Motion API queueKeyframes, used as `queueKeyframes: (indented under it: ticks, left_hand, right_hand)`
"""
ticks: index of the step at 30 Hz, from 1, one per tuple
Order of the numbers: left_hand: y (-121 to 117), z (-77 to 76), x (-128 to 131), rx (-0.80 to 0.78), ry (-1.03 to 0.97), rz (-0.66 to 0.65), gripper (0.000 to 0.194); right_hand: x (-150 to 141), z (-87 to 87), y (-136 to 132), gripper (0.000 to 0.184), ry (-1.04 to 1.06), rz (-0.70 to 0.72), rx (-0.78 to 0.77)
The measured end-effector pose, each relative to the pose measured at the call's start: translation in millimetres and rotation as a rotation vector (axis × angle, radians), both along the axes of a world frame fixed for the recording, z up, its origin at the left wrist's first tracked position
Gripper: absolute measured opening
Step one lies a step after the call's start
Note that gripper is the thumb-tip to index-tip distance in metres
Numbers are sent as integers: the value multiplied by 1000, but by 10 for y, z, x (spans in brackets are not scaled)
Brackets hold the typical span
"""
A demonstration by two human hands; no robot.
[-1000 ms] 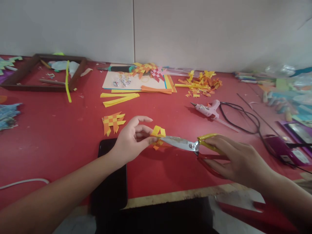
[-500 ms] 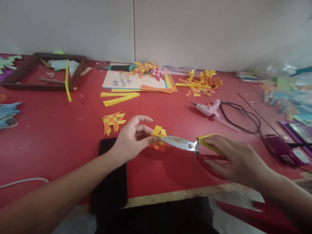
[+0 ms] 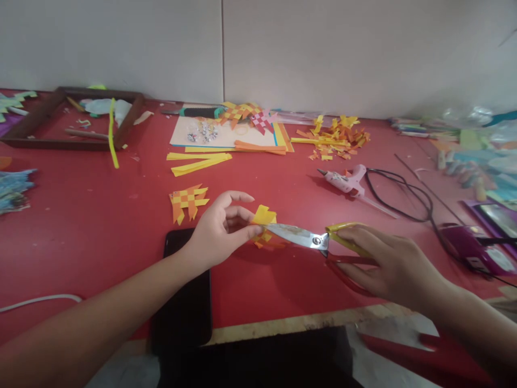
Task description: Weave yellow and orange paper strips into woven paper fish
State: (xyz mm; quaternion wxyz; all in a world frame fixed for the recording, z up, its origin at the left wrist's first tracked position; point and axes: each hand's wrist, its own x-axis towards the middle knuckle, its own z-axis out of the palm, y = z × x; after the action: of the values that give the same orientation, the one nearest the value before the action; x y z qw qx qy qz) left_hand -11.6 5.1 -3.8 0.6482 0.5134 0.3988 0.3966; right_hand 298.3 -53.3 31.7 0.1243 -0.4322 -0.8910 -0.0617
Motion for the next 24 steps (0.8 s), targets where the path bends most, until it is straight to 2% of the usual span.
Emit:
queueKeyframes:
  ticks: [7, 12, 18, 24]
  left_hand:
    - [-7, 14, 8, 39, -9, 0, 38]
    - [7, 45, 3, 12, 31, 118, 39]
    - [26, 36, 3, -15, 32, 151, 33]
    - [43, -22, 14, -31, -1, 172, 29]
  right_hand:
    - [46, -28, -11, 20, 9, -42, -28]
    - [90, -21, -2, 21, 9, -120, -45]
    - [53, -34, 15, 28, 19, -215, -188]
    - [-55, 24, 31, 20, 141, -228, -317]
